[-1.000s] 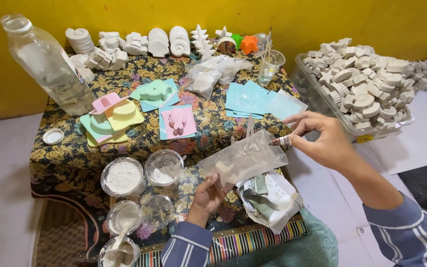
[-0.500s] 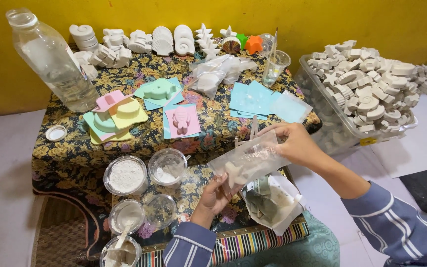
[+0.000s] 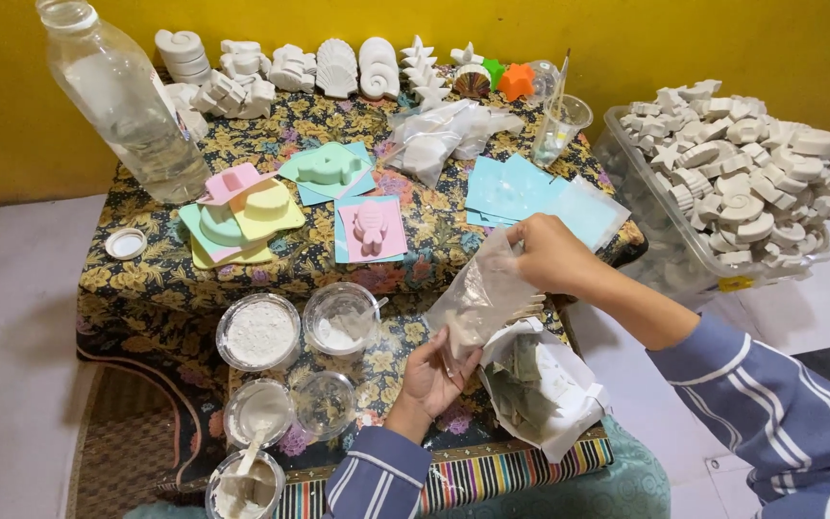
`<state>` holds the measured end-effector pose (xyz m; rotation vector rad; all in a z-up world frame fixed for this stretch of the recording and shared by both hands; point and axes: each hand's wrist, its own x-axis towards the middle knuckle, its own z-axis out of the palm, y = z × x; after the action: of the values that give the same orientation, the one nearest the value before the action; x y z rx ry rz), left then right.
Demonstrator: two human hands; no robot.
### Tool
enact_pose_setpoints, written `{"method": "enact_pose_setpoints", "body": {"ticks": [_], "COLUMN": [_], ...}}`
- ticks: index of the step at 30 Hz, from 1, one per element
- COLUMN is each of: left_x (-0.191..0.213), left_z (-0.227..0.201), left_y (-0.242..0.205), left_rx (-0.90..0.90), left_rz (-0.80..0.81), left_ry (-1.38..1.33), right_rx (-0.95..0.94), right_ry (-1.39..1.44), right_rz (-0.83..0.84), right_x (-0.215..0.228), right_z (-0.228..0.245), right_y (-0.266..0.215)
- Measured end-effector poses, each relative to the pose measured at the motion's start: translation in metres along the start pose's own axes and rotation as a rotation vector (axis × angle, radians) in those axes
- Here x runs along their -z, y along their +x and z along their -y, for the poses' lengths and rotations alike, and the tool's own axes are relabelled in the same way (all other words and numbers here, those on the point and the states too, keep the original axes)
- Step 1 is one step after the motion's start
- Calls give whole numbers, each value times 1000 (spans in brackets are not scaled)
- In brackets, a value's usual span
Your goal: The person is cleaning excess material and flashing from small plaster cast objects using their hands and a small scraper tool, then placing the finished items into a plastic bag.
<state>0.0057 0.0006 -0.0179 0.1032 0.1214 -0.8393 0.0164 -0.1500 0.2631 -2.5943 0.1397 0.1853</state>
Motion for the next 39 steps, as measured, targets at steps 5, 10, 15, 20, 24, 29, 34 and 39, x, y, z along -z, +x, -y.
{"method": "enact_pose_setpoints", "body": {"ticks": [5,10,15,20,24,29,34,39], "left_x": [28,16,4,22,-19,14,27,-2], "left_z": [0,7,10,12,13,15,15,15], "left_y": [9,0,-3,7,-10,8,12,1], "left_rx": [7,53,47,84,47,14,-53,-57], "left_rz": [21,38,86,90,36,2,-89,-116], "left_ry": [-36,14,154,278,288,306,312,304], "right_rx": [0,256,227,419,487,370,352,483], "right_ry": [-40,-238,-178,-372,-471,-352,-211,-533], "right_rz": [103,201,391,313,183,221,158,112], "right_x": [3,13,3,-15,-29,-12,-25,-37], "right_z": [-16,21,22,2,-31,-3,-38,-55], "right_y": [5,-28,-36,-30,-26,-31,-27,-37]}}
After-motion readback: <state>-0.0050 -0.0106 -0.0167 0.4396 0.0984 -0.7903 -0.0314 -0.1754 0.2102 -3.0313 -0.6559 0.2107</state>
